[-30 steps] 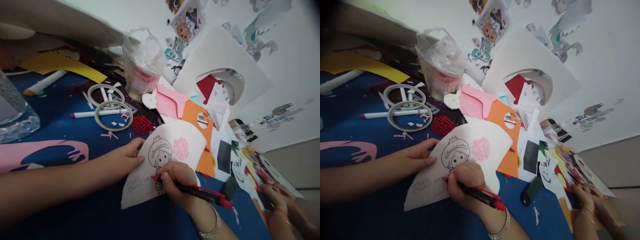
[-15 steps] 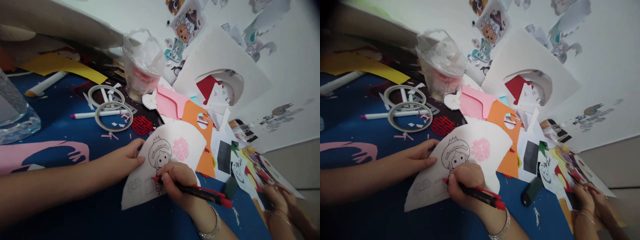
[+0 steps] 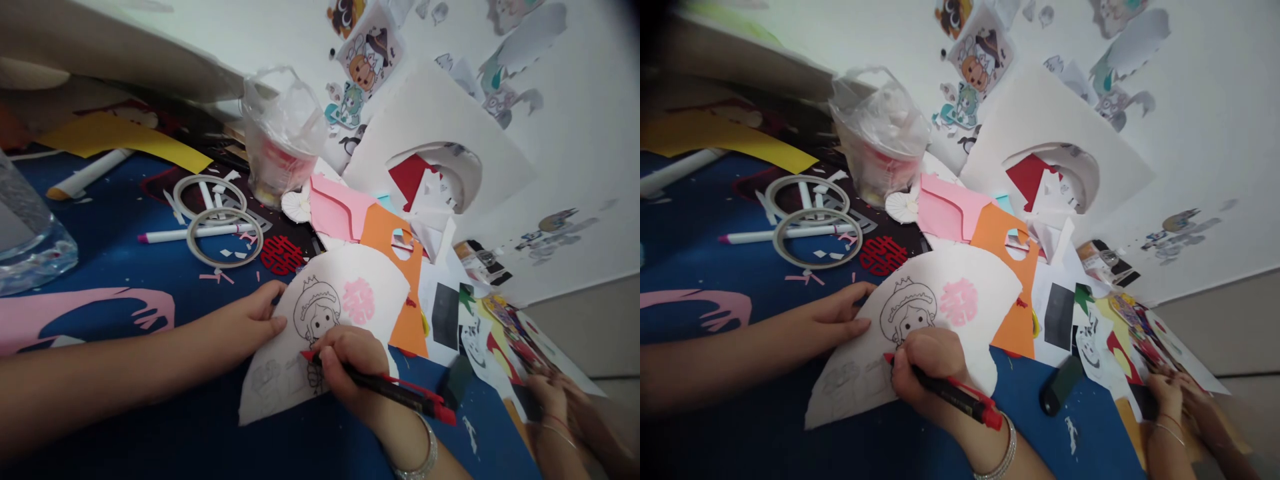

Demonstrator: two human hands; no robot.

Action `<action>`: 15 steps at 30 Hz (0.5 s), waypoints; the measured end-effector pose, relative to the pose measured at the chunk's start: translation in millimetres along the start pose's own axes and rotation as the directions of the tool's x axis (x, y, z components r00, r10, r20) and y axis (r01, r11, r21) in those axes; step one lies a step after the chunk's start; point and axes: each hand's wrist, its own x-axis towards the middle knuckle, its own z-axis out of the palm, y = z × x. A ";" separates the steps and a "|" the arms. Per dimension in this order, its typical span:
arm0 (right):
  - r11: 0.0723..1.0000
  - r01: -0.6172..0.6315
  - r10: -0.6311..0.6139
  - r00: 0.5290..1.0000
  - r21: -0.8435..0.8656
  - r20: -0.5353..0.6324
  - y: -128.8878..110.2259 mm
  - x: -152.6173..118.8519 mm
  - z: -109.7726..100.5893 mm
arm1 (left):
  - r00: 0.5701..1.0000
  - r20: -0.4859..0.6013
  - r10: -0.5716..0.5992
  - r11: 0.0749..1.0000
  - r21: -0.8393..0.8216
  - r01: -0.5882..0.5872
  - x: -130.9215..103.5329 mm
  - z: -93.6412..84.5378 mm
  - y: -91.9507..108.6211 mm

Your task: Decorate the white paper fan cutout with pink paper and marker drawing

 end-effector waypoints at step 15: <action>0.958 -0.280 0.209 0.512 0.068 -0.833 25.7 -18.7 -65.4 | 0.988 -0.151 0.009 0.994 0.109 0.007 3.5 -15.0 25.1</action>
